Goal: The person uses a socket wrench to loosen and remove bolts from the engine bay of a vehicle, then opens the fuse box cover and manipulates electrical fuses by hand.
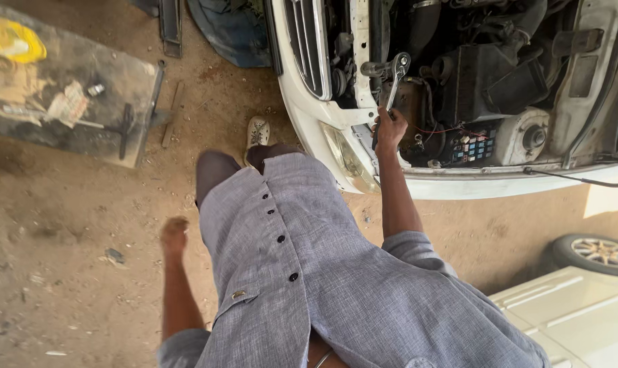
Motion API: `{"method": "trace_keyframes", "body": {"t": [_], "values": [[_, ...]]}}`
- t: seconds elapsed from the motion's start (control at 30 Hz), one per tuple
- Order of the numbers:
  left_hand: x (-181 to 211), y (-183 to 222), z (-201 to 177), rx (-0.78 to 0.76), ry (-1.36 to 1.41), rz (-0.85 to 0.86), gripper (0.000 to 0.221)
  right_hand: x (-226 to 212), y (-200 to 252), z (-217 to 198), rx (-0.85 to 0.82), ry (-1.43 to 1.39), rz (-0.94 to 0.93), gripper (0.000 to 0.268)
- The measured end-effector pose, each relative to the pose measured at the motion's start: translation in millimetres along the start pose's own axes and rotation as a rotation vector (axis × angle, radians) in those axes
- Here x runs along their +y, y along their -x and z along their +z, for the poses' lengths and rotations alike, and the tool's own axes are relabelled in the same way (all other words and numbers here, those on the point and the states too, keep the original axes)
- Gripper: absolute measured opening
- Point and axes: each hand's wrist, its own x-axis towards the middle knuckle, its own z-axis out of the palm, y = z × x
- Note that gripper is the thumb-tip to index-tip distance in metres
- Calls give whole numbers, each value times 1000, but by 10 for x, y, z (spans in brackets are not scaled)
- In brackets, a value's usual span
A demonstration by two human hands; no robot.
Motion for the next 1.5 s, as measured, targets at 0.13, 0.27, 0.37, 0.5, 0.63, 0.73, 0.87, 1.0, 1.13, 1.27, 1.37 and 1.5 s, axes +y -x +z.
{"method": "trace_keyframes", "body": {"t": [0.13,0.27,0.37,0.5,0.63,0.73,0.87,1.0,1.13,1.27,1.37,1.5], "values": [[18,-988,-617,46,326,-358,10,62,-90,229,44,-36,68,17],[139,-1997,-790,-143,306,-476,13,282,-178,414,154,-122,95,15],[334,-2817,-909,-412,-161,181,22,521,-203,585,237,-32,-90,17],[576,-3922,-865,-488,-5,-93,26,434,-238,991,328,-377,95,17],[906,-4867,-920,-435,0,169,22,300,-129,1259,395,-486,156,19],[1079,-5350,-947,-439,16,98,22,162,-144,1370,457,-558,196,21],[1135,-5649,-928,-434,-50,71,29,126,-282,1577,571,-714,234,23],[1202,-5579,-837,-557,-305,127,35,211,-354,1796,670,-804,176,25],[1310,-5440,-640,-737,-332,39,31,199,-236,2027,704,-608,155,23],[1594,-5380,-382,-744,-277,48,29,96,-35,2029,655,-391,135,28],[1958,-5455,-205,-798,-403,26,30,154,-42,1985,635,-283,237,29],[2311,-5720,-7,-771,-387,140,30,450,-57,1800,498,-338,173,24]]}}
